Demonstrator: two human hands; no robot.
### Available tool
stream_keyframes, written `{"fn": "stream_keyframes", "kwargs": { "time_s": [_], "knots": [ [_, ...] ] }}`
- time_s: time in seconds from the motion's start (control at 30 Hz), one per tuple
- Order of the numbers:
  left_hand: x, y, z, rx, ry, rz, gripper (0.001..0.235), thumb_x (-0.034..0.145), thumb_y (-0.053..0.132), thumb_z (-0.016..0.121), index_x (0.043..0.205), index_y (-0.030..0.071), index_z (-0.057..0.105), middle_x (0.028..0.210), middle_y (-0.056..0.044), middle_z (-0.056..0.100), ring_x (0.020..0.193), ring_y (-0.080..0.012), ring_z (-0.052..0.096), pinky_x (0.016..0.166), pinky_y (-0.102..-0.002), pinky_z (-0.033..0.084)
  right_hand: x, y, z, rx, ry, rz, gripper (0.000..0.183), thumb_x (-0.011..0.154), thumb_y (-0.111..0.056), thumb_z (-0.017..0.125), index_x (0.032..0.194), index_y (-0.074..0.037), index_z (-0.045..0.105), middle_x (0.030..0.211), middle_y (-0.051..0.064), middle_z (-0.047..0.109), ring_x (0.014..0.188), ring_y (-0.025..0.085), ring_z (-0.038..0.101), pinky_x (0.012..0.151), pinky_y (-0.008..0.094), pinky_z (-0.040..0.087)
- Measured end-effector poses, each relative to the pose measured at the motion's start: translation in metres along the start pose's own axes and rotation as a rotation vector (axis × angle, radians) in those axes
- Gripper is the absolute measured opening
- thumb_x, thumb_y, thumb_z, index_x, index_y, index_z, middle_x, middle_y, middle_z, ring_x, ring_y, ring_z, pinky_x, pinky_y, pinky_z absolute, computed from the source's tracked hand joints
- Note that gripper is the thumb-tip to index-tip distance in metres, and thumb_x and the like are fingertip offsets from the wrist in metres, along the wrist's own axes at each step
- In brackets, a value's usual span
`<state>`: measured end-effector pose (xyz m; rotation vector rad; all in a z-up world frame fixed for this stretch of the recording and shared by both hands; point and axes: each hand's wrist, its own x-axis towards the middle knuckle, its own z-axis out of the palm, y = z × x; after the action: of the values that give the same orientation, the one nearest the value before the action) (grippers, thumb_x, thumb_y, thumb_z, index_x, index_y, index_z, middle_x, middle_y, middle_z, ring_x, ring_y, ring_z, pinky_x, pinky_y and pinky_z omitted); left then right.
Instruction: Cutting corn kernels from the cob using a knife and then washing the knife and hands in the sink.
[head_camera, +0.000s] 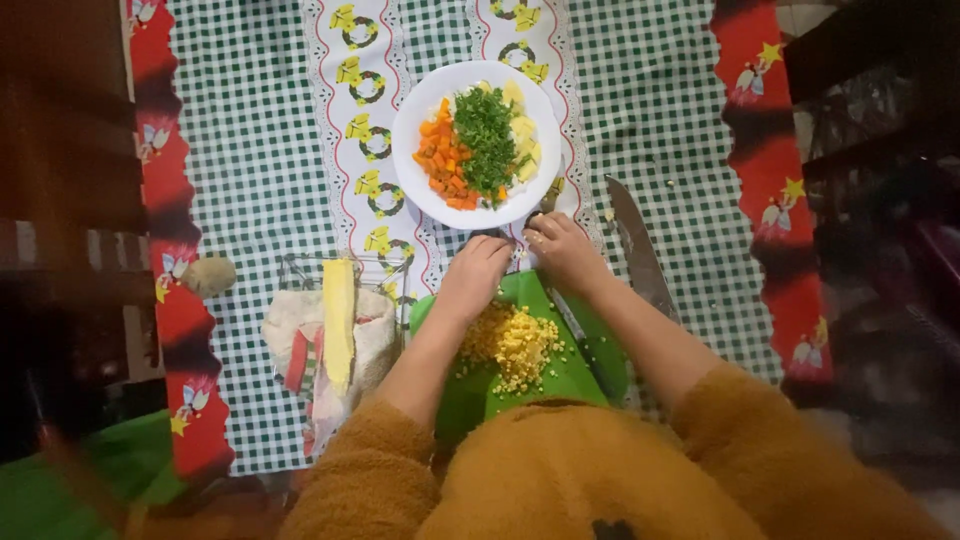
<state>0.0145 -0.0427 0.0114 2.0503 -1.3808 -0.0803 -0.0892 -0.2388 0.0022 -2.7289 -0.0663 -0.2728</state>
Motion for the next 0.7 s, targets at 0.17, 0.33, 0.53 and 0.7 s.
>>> {"fn": "stream_keyframes", "kwargs": {
  "time_s": [0.17,0.33,0.53,0.7],
  "knots": [
    [0.004,0.008,-0.002,-0.021,0.097,-0.065,0.024,0.086,0.009,0.065,0.108,0.003,0.070,0.113,-0.010,0.069,0.110,-0.0318,0.063,0.091,-0.042,0.054,0.002,0.000,-0.006,0.008,0.042,-0.051,0.037,0.079,-0.003,0.064,0.115,-0.006,0.070,0.123,0.008,0.066,0.119,0.031,0.059,0.103,0.042,0.049],
    [-0.004,-0.003,-0.004,-0.030,0.047,-0.188,0.025,0.087,0.005,0.062,0.111,0.006,0.071,0.116,-0.008,0.069,0.112,-0.0306,0.063,0.089,-0.042,0.055,-0.004,0.009,-0.003,0.061,0.008,-0.009,0.025,0.085,-0.003,0.063,0.108,-0.007,0.072,0.118,0.006,0.068,0.117,0.028,0.062,0.099,0.038,0.052],
    [0.002,-0.007,-0.004,-0.044,-0.019,-0.243,0.014,0.088,0.008,0.063,0.100,0.006,0.070,0.105,-0.011,0.068,0.102,-0.0344,0.065,0.083,-0.046,0.054,0.006,0.009,-0.009,0.085,-0.059,0.016,0.020,0.086,-0.006,0.065,0.104,-0.004,0.073,0.102,0.012,0.068,0.099,0.033,0.066,0.083,0.042,0.056],
    [0.009,-0.007,0.006,-0.009,-0.145,-0.221,0.015,0.091,0.006,0.061,0.102,0.007,0.071,0.101,-0.017,0.066,0.098,-0.0386,0.067,0.079,-0.051,0.053,0.014,0.010,-0.001,0.047,-0.190,-0.001,0.019,0.080,0.001,0.064,0.096,-0.004,0.071,0.095,0.014,0.067,0.094,0.034,0.067,0.081,0.043,0.055]
  ]
}}
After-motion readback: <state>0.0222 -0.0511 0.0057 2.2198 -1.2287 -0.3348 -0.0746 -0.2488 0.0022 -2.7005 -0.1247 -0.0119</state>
